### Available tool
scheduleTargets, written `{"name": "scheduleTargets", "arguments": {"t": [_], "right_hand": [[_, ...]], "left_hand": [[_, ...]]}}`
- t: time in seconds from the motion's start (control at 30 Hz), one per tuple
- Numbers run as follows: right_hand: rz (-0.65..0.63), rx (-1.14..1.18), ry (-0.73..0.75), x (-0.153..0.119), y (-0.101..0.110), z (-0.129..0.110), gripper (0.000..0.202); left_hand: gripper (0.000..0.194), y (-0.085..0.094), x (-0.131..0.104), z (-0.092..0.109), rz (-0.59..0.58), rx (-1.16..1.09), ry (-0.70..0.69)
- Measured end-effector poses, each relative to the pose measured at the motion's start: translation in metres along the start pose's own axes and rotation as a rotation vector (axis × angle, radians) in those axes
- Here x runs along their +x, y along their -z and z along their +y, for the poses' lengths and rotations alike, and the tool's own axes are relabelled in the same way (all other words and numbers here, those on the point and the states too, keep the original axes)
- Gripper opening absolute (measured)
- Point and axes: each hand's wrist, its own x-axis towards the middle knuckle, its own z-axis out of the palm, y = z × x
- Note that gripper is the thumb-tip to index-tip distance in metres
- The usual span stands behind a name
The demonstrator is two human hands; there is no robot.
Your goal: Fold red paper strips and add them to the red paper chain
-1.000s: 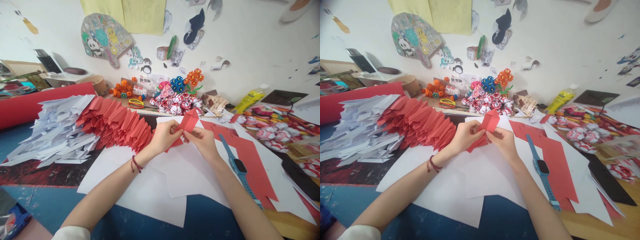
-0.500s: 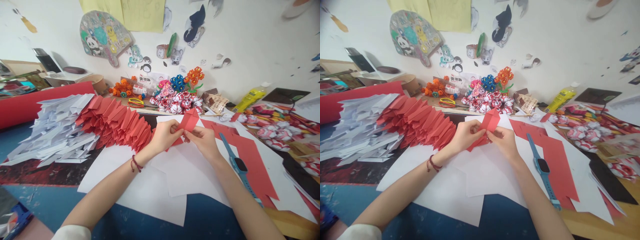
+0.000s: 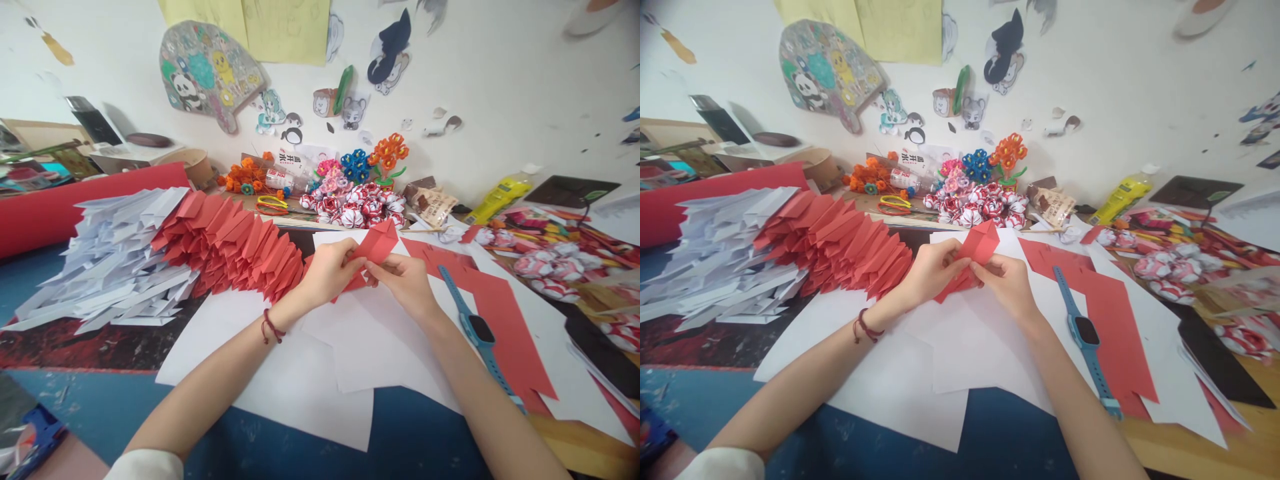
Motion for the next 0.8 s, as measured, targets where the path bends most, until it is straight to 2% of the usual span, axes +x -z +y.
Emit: {"name": "scheduleTargets", "arguments": {"t": [0.17,0.37,0.5,0.6,0.8], "right_hand": [[0.022,-0.01,-0.034,0.0012,0.0017,0.0005,0.031],[0.01,0.01,-0.018,0.0015,0.0033,0.0026,0.031],[0.023,0.029,-0.018,0.0006,0.0031,0.0025,0.031],[0.021,0.063,-0.033,0.0005,0.0035,0.0024,0.03],[-0.042,0.119,-0.046,0.0028,0.0038,0.004,0.029]], "left_hand": [[0.015,-0.0004,-0.0003,-0.0005,0.02,0.02,-0.04],[0.015,0.0001,0.0003,0.0002,0.028,0.012,-0.019],[0.024,0.0017,0.0014,0.0022,-0.02,0.007,0.036],[0.028,0.0017,0.0016,0.0033,-0.038,0.022,0.019],[0.028,-0.0004,0.0004,0.0029,-0.006,0.015,-0.014]]}}
